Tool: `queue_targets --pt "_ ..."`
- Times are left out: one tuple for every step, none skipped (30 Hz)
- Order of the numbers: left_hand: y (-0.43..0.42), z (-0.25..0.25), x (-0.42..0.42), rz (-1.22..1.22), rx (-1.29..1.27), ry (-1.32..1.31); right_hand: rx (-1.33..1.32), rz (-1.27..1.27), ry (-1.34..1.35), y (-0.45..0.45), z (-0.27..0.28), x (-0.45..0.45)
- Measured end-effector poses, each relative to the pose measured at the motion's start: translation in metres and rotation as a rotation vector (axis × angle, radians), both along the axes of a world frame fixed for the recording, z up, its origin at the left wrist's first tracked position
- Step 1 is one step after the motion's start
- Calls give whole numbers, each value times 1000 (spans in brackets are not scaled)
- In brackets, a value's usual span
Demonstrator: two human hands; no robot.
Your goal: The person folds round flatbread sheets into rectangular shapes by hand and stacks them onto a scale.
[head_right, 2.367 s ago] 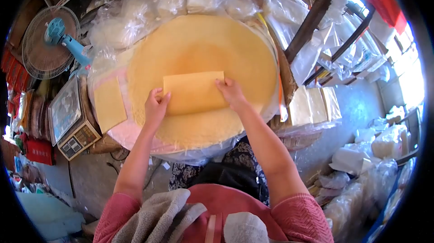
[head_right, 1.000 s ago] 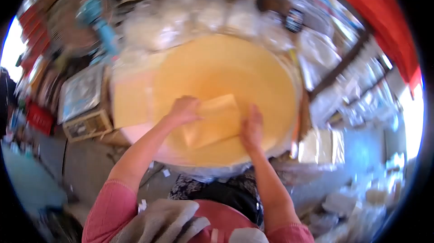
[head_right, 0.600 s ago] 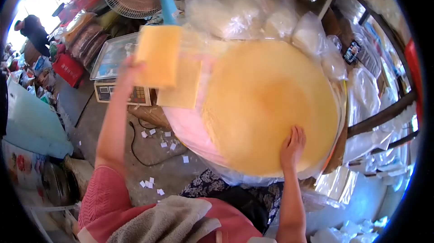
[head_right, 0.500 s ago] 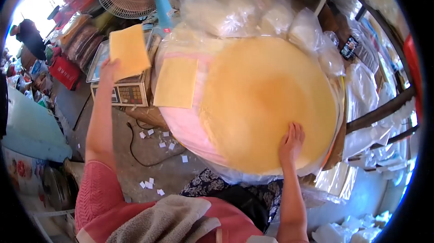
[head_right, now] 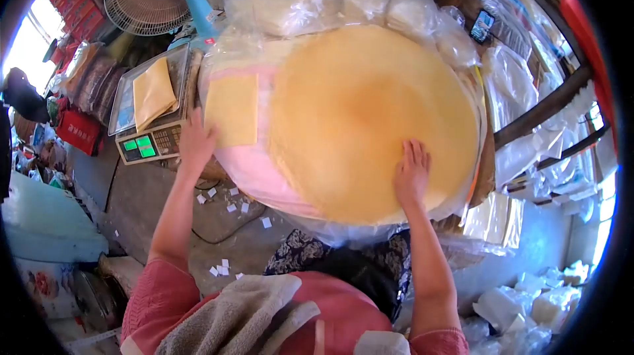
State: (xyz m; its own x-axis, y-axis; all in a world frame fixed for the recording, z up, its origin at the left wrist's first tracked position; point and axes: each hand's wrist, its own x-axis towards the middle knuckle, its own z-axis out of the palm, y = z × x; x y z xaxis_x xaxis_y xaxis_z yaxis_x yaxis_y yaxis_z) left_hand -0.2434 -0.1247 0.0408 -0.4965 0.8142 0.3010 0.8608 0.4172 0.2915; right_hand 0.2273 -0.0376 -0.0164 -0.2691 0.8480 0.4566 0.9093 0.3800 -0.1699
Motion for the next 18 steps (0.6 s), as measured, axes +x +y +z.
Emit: queue_targets --pt "2 -12 -3 11 19 -68 -11 5 -6 -2 1 1" --pt "7 -36 -11 23 39 -138 -17 21 -7 -5 -1 3" --pt "8 -36 -8 34 57 -207 -24 36 -7 -7 -5 3" --pt "8 -33 -8 34 92 -253 -30 51 -6 -9 -7 4" --pt "8 -28 -9 33 126 -300 -45 73 -7 -13 -9 5" --pt "8 -22 -5 30 154 -348 -65 91 -8 -20 -9 4" --pt "13 -27 -7 46 197 -368 -91 104 -13 -31 -9 5" --pt "19 -36 -15 59 233 -391 -123 141 -1 -44 -8 7" --pt "25 -43 -19 70 274 -416 -150 176 12 -53 1 4" --pt "27 -44 -16 99 311 -453 -172 212 27 -61 11 2" --pt "29 -43 -14 129 353 -489 -194 259 6 -69 20 0" --pt "32 -52 -17 155 432 -487 -215 308 -13 -77 30 -2" --pt "33 -60 -23 147 428 -488 -239 359 -32 -83 37 -4" --pt "33 -67 -31 141 424 -489 -207 396 -17 -88 41 -4" --pt "34 -72 -31 138 419 -489 -192 419 -4 -88 41 -3" --pt "28 -53 -14 189 317 -335 -179 444 9 -87 40 -1" --pt "19 -39 2 160 360 -162 -169 467 24 -87 38 0" --pt "11 -26 16 129 406 11 -146 480 29 -85 36 0"
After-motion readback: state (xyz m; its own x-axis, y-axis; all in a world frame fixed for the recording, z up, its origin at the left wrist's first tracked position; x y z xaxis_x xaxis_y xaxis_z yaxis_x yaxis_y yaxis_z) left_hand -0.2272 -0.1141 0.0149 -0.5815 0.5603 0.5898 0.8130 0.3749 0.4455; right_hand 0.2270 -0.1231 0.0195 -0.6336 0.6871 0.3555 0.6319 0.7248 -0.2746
